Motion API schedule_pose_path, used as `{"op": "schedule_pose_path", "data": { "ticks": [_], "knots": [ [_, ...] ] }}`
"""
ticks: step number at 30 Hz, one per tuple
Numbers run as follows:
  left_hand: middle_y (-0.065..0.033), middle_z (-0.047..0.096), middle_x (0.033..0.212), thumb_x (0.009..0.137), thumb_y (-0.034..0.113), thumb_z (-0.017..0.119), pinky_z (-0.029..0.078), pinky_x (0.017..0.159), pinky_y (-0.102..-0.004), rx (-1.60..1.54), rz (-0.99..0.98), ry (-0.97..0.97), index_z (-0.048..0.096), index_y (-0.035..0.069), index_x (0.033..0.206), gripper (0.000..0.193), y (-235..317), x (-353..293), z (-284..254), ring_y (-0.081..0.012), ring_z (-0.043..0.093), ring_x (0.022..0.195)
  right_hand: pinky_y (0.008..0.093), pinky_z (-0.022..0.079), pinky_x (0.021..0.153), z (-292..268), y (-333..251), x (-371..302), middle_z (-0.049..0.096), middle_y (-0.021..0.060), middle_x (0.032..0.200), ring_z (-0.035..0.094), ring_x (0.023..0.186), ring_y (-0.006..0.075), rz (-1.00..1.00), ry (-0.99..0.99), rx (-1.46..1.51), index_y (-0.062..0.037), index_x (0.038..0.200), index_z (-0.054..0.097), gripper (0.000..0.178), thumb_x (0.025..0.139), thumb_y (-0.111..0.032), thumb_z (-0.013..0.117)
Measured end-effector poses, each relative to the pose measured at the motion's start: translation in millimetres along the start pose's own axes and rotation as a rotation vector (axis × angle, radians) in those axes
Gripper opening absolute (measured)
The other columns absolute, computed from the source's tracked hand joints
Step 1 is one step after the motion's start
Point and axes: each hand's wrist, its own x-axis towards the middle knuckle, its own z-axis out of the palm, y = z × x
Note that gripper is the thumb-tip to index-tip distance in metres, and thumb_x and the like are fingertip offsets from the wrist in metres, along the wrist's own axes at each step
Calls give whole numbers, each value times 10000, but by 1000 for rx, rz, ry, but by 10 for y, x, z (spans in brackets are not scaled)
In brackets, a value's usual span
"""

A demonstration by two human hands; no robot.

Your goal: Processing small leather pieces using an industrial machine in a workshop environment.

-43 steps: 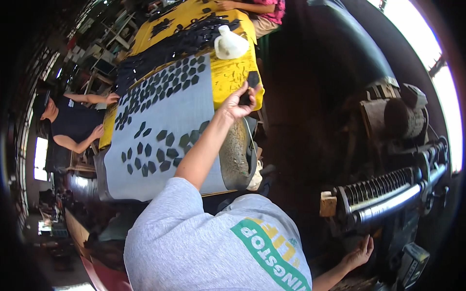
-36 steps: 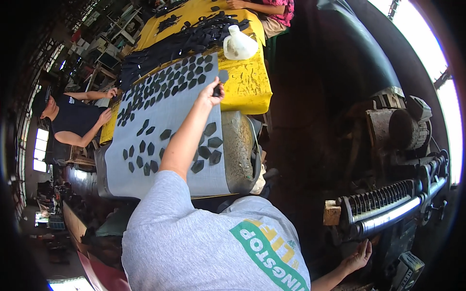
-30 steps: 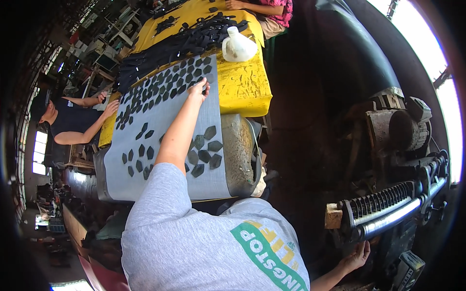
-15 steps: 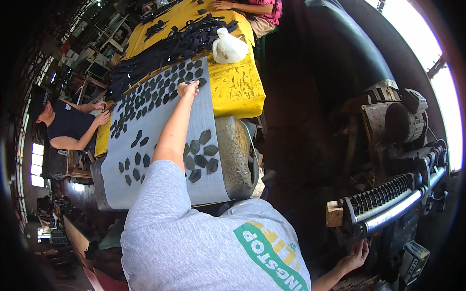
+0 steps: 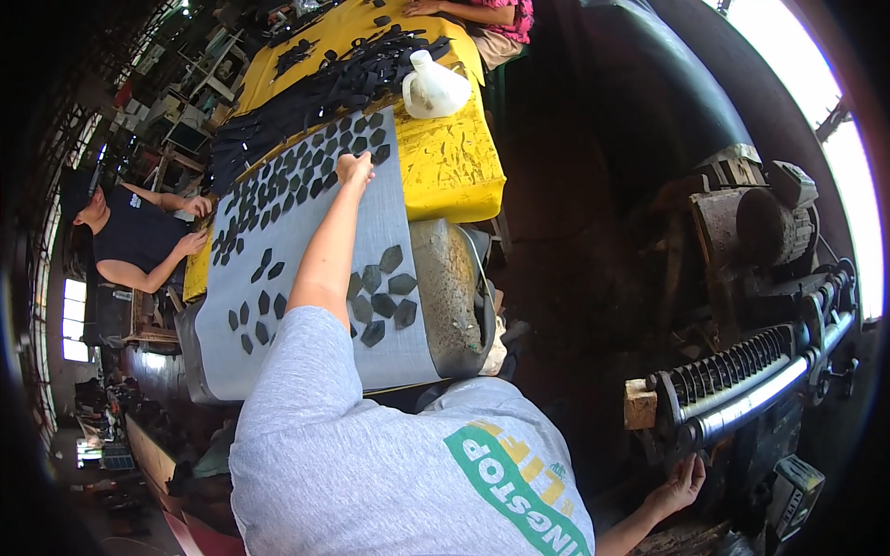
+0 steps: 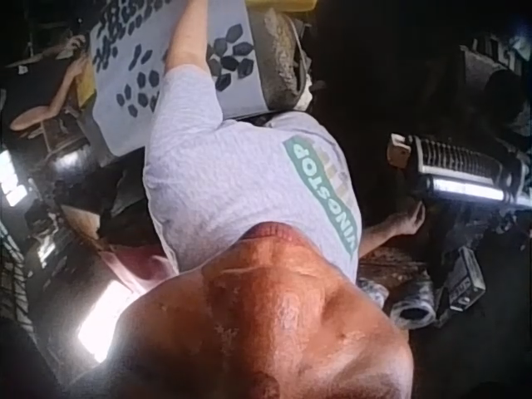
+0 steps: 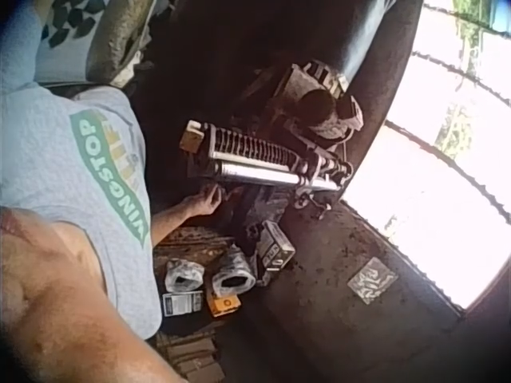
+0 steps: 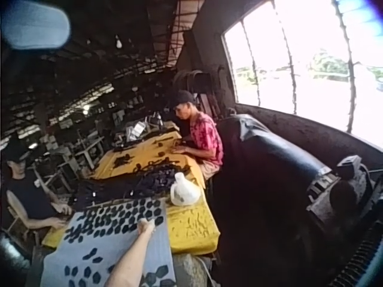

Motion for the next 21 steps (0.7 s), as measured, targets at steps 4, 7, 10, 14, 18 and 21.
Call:
{"op": "schedule_pose_path", "data": {
  "ticks": [4, 7, 10, 14, 18, 21],
  "knots": [
    [-80, 612, 620, 792, 275, 638, 444, 395, -259, -185, -32, -46, 616, -34, 807, 311, -12, -76, -46, -158, 577, 450, 205, 437, 699, -31, -71, 28, 562, 21, 900, 524, 787, 94, -20, 50, -25, -22, 979, 584, 179, 815, -70, 639],
    [-64, 617, 669, 815, 321, 637, 436, 418, -237, -481, -149, -255, 625, 17, 800, 305, 81, -249, -72, -133, 558, 490, 212, 441, 750, -174, -45, 189, 584, 58, 950, 547, 880, 123, -75, 65, -10, -16, 1044, 575, 241, 822, -86, 637],
    [-169, 585, 927, 853, 355, 577, 496, 643, -332, -1076, -484, -725, 551, -18, 985, 397, 219, -516, -90, -224, 572, 752, 218, 447, 768, 1, -365, 99, 584, 71, 1001, 552, 920, 133, -191, 99, 66, -9, 1079, 557, 258, 841, -91, 616],
    [-231, 489, 1136, 891, 213, 490, 457, 866, -434, -1324, -568, -1260, 462, -68, 1135, 374, 800, -1502, -180, -306, 518, 1004, 212, 458, 784, 334, -837, -28, 584, 69, 1019, 561, 906, 120, -381, 42, 58, 13, 1075, 563, 220, 860, -35, 570],
    [-243, 409, 1270, 928, 111, 405, 433, 966, -419, -1222, -276, -1667, 343, -61, 1276, 393, 1294, -2438, -327, -319, 429, 1195, 221, 460, 792, 882, -1462, -404, 600, 91, 941, 574, 856, 124, -593, -192, 12, 40, 983, 607, 198, 823, 105, 510],
    [-248, 414, 1280, 940, 234, 404, 480, 914, -374, -1001, -30, -1822, 323, -40, 1297, 457, 1545, -3053, -369, -321, 453, 1181, 224, 455, 717, 1280, -1915, -731, 604, 82, 887, 562, 812, 123, -1001, -388, -141, 43, 937, 642, 254, 729, 167, 569]
  ]
}}
